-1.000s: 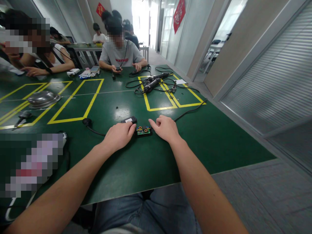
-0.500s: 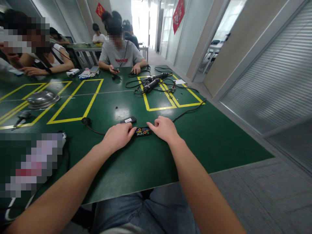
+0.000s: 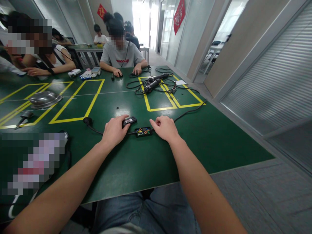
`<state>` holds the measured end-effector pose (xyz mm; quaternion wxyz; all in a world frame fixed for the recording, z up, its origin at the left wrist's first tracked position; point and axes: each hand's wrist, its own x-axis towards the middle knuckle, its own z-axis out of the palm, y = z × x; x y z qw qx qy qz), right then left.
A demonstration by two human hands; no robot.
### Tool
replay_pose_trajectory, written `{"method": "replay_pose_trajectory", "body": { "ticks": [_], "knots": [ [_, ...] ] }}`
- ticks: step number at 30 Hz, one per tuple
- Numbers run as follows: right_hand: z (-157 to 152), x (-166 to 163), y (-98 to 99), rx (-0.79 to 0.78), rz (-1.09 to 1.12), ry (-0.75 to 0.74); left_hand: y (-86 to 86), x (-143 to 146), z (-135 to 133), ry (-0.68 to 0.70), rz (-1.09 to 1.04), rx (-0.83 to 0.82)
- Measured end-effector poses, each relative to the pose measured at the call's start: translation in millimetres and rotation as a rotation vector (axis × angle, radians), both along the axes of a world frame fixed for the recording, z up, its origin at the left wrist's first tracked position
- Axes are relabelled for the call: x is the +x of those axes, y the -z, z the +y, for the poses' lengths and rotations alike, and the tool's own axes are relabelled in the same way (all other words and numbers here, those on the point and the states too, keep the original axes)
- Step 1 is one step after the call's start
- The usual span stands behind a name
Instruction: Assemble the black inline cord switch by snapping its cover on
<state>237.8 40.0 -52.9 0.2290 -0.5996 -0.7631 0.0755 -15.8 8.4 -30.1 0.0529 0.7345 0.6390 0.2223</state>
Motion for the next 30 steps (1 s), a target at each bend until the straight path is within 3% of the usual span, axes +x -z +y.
{"method": "replay_pose_trajectory", "body": {
  "ticks": [4, 9, 11, 23, 30],
  "knots": [
    [2, 1, 1.3, 0.002, 0.018, -0.011, -6.7, 7, -4, 0.127, -0.042, 0.049],
    [1, 1, 2.0, 0.005, 0.028, -0.024, -3.6, 14, -12, 0.489, -0.057, 0.071],
    [1, 1, 2.1, 0.005, 0.025, -0.025, -0.7, 14, -12, 0.551, -0.03, 0.04],
    [-1, -1, 2.2, 0.008, -0.02, -0.012, -3.9, 12, -8, 0.514, -0.033, -0.049],
    [-1, -3, 2.0, -0.002, -0.03, -0.005, -7.6, 13, -9, 0.543, 0.066, -0.005]
  ]
}}
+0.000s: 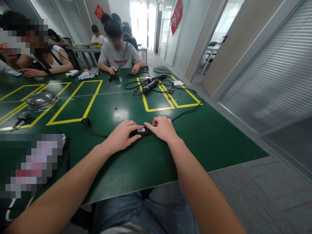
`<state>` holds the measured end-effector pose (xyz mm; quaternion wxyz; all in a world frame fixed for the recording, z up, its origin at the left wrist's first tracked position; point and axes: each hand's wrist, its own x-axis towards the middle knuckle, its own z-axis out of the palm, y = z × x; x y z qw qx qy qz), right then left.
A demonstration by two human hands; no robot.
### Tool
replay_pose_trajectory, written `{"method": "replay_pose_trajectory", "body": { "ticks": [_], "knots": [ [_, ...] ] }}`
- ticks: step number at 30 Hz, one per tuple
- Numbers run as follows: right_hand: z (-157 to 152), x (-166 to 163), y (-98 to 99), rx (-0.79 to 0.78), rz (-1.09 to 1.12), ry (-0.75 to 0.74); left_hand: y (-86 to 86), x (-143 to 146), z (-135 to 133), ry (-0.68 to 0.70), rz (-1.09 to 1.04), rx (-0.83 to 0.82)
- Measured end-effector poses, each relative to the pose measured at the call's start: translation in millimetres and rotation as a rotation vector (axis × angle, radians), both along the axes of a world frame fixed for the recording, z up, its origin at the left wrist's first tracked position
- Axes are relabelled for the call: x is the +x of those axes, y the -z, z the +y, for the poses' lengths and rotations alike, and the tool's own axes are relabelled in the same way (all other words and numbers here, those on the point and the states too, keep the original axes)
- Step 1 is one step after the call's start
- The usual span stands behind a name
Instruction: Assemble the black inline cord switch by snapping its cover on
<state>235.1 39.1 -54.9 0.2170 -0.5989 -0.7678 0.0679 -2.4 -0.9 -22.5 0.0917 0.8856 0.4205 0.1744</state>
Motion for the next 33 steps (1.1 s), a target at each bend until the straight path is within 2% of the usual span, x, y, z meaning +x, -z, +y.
{"method": "replay_pose_trajectory", "body": {
  "ticks": [4, 11, 14, 17, 20, 23, 29, 33],
  "knots": [
    [0, 0, 1.1, 0.004, -0.009, 0.002, -1.7, 1, 0, 0.032, 0.044, 0.042],
    [1, 3, 2.9, -0.008, -0.032, -0.012, 5.5, 3, 0, -0.058, -0.184, -0.088],
    [2, 4, 3.0, -0.011, -0.038, -0.015, 9.6, 3, 4, -0.174, -0.259, -0.084],
    [3, 5, 2.5, -0.013, -0.04, -0.019, 11.0, -2, 10, -0.369, -0.311, -0.041],
    [3, 6, 2.1, -0.016, -0.037, -0.029, 10.0, -12, 15, -0.532, -0.275, -0.01],
    [4, 6, 2.0, -0.017, -0.03, -0.043, 8.8, -20, 17, -0.608, -0.192, -0.016],
    [3, 7, 0.1, -0.012, -0.013, -0.075, -1.8, -13, 7, -0.593, -0.043, 0.027],
    [0, 5, -1.9, -0.002, -0.008, -0.088, -13.8, -3, -2, -0.502, 0.06, 0.038]
  ]
}}
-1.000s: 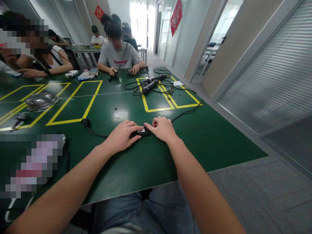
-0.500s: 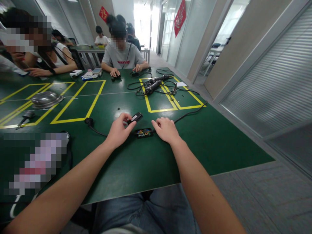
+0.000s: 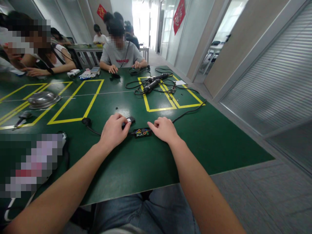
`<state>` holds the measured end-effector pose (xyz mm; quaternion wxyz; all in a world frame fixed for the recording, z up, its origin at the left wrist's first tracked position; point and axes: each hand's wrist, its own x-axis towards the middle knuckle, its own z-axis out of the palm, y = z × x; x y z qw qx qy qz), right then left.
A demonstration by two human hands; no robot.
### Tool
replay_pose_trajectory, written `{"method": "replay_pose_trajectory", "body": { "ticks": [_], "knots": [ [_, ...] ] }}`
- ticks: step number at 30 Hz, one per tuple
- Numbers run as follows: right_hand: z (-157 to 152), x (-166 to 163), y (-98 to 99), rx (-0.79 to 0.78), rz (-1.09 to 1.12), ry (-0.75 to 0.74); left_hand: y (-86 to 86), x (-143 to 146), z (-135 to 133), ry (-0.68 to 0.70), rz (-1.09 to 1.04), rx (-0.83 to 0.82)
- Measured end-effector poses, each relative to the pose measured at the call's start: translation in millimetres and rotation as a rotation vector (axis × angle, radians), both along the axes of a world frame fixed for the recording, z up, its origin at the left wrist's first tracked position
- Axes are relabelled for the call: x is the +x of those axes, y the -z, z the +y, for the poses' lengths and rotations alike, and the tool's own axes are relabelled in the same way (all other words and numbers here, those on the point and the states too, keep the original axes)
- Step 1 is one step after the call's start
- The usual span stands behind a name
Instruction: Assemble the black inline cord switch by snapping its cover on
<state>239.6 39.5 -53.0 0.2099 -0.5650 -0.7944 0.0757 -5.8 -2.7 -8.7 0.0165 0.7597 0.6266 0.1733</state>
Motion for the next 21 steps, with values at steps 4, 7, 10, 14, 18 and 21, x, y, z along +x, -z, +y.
{"method": "replay_pose_trajectory", "body": {
  "ticks": [4, 7, 10, 14, 18, 21],
  "knots": [
    [-4.1, -2.7, -0.7, 0.007, 0.004, 0.014, -1.3, 7.7, -5.9, 0.143, 0.099, -0.111],
    [-6.8, -4.1, -1.1, 0.019, 0.007, 0.044, 1.8, 11.0, -8.3, 0.167, 0.14, -0.153],
    [-8.7, -4.9, -2.3, 0.034, 0.008, 0.069, 2.3, 12.0, -9.1, 0.145, 0.152, -0.173],
    [-9.9, -5.5, -3.9, 0.048, 0.017, 0.087, -0.9, 11.7, -8.6, 0.118, 0.136, -0.186],
    [-10.1, -5.0, -4.6, 0.051, 0.033, 0.095, -3.0, 11.0, -7.5, 0.089, 0.099, -0.183],
    [-10.3, -5.3, -4.4, 0.043, 0.037, 0.086, -1.6, 10.1, -6.8, 0.092, 0.094, -0.19]
  ]
}}
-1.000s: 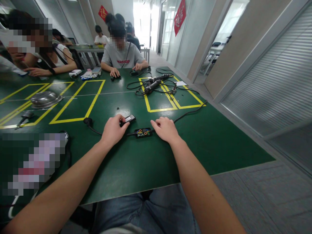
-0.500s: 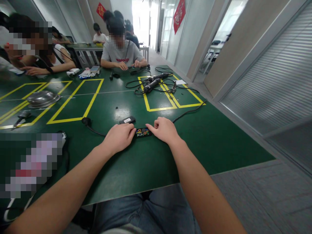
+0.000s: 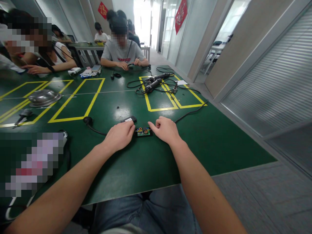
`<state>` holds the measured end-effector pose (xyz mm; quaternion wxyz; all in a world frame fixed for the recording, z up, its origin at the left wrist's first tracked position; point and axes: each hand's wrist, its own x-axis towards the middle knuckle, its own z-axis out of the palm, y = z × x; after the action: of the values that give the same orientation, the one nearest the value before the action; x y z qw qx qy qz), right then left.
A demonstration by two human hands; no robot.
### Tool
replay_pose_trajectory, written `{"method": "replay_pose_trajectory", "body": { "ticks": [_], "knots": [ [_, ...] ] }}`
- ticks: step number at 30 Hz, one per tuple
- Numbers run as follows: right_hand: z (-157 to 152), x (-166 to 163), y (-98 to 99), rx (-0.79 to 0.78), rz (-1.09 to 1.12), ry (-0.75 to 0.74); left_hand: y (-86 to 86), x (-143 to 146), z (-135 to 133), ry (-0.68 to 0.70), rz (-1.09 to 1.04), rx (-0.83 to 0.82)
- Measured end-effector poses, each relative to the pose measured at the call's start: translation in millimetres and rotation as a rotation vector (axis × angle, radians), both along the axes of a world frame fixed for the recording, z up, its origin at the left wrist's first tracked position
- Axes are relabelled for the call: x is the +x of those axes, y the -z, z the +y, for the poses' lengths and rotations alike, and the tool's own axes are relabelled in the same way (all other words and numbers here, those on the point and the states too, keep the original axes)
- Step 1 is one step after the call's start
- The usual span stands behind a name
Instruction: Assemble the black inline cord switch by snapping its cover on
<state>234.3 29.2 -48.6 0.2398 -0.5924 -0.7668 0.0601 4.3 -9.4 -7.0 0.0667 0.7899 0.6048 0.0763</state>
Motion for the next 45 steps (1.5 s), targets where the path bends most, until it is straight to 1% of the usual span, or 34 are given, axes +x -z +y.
{"method": "replay_pose_trajectory", "body": {
  "ticks": [5, 10, 11, 13, 16, 18, 20, 22, 25, 30, 32, 34, 39, 45],
  "knots": [
    [2, -1, 1.4, -0.008, -0.006, -0.044, 4.1, -1, 1, 0.027, 0.009, 0.01],
    [7, 1, 3.3, -0.005, -0.009, -0.042, 3.5, -3, 1, 0.032, -0.02, 0.124],
    [7, 2, 3.8, -0.007, -0.008, -0.04, 3.7, -4, 2, 0.013, -0.031, 0.157],
    [8, 3, 4.9, -0.012, -0.002, -0.042, 5.7, -7, 4, -0.072, -0.098, 0.217],
    [9, 4, 6.2, -0.012, 0.013, -0.046, 12.2, -15, 10, -0.207, -0.223, 0.228],
    [10, 5, 6.7, -0.013, 0.022, -0.049, 16.4, -20, 15, -0.23, -0.246, 0.185],
    [10, 5, 7.0, -0.015, 0.027, -0.051, 18.5, -22, 18, -0.221, -0.255, 0.15],
    [11, 6, 7.3, -0.018, 0.03, -0.052, 17.8, -21, 19, -0.181, -0.278, 0.139],
    [11, 6, 7.4, -0.023, 0.033, -0.055, 14.1, -14, 16, -0.059, -0.325, 0.146],
    [10, 5, 6.5, -0.026, 0.035, -0.059, 14.4, -7, 7, 0.245, -0.365, 0.117],
    [10, 5, 6.0, -0.027, 0.034, -0.059, 17.0, -7, 7, 0.321, -0.347, 0.087],
    [9, 4, 5.6, -0.027, 0.029, -0.059, 19.1, -8, 7, 0.338, -0.325, 0.072],
    [7, 2, 5.0, -0.03, 0.005, -0.055, 19.5, -8, 9, 0.37, -0.278, 0.092],
    [6, 1, 3.9, -0.041, -0.026, -0.062, 20.6, -8, 11, 0.33, -0.336, 0.052]
  ]
}}
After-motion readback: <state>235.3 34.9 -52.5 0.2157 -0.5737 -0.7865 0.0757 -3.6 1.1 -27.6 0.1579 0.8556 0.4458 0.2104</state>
